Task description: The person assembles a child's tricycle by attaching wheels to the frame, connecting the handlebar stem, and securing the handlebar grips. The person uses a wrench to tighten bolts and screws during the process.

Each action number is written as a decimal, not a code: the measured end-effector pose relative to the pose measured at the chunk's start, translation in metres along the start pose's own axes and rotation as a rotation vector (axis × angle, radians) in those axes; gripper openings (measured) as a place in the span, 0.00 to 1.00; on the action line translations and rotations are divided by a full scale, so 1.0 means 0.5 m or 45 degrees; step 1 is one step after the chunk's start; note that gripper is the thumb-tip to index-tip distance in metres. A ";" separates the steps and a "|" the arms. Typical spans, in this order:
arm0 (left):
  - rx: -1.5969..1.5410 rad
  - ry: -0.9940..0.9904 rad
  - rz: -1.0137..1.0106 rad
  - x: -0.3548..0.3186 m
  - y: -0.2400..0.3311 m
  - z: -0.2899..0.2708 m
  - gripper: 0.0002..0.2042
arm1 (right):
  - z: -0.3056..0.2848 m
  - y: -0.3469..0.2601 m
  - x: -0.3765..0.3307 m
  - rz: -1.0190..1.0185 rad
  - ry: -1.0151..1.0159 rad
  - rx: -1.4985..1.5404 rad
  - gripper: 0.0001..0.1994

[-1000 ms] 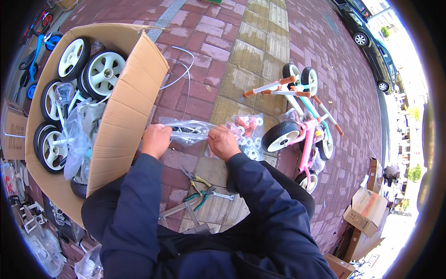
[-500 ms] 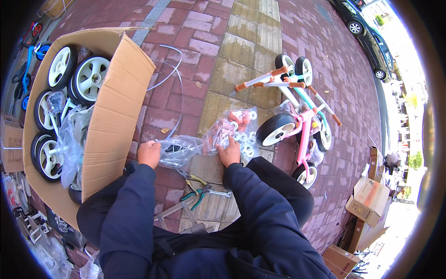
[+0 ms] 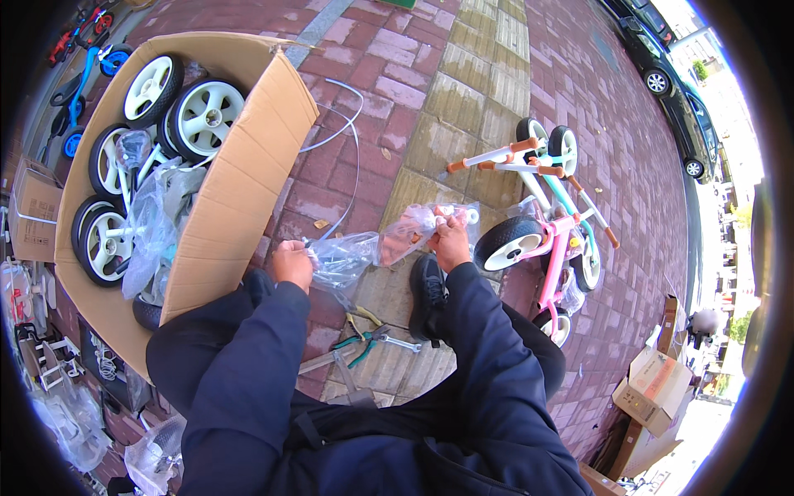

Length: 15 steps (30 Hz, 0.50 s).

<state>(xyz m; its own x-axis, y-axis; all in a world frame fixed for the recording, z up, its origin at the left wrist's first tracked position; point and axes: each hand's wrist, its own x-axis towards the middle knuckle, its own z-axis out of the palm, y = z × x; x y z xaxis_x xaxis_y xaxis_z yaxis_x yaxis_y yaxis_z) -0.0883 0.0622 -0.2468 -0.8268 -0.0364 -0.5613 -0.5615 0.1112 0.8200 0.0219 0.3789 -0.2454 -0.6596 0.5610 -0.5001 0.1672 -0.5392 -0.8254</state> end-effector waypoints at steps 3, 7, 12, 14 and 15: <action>0.143 0.074 0.071 -0.010 -0.033 -0.015 0.08 | 0.028 -0.067 -0.022 -0.048 -0.118 -0.020 0.08; 0.408 0.231 0.218 0.009 -0.104 -0.047 0.08 | 0.073 -0.129 -0.064 -0.129 -0.150 -0.237 0.09; 0.519 0.173 0.254 -0.003 -0.137 -0.069 0.08 | 0.120 -0.132 -0.122 -0.317 -0.022 -1.125 0.16; 0.379 0.009 0.104 -0.019 -0.112 -0.064 0.09 | 0.143 -0.101 -0.143 -0.715 -0.242 -1.455 0.22; 0.465 -0.050 0.254 -0.035 -0.098 -0.055 0.09 | 0.147 -0.086 -0.158 -0.282 -0.337 -1.441 0.27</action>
<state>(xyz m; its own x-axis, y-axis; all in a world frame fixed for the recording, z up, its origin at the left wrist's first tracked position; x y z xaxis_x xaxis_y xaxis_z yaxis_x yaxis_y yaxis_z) -0.0472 0.0301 -0.2742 -0.9125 0.0587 -0.4048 -0.3358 0.4576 0.8233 0.0129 0.3118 -0.1512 -0.8648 0.3531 -0.3571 0.4962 0.4909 -0.7161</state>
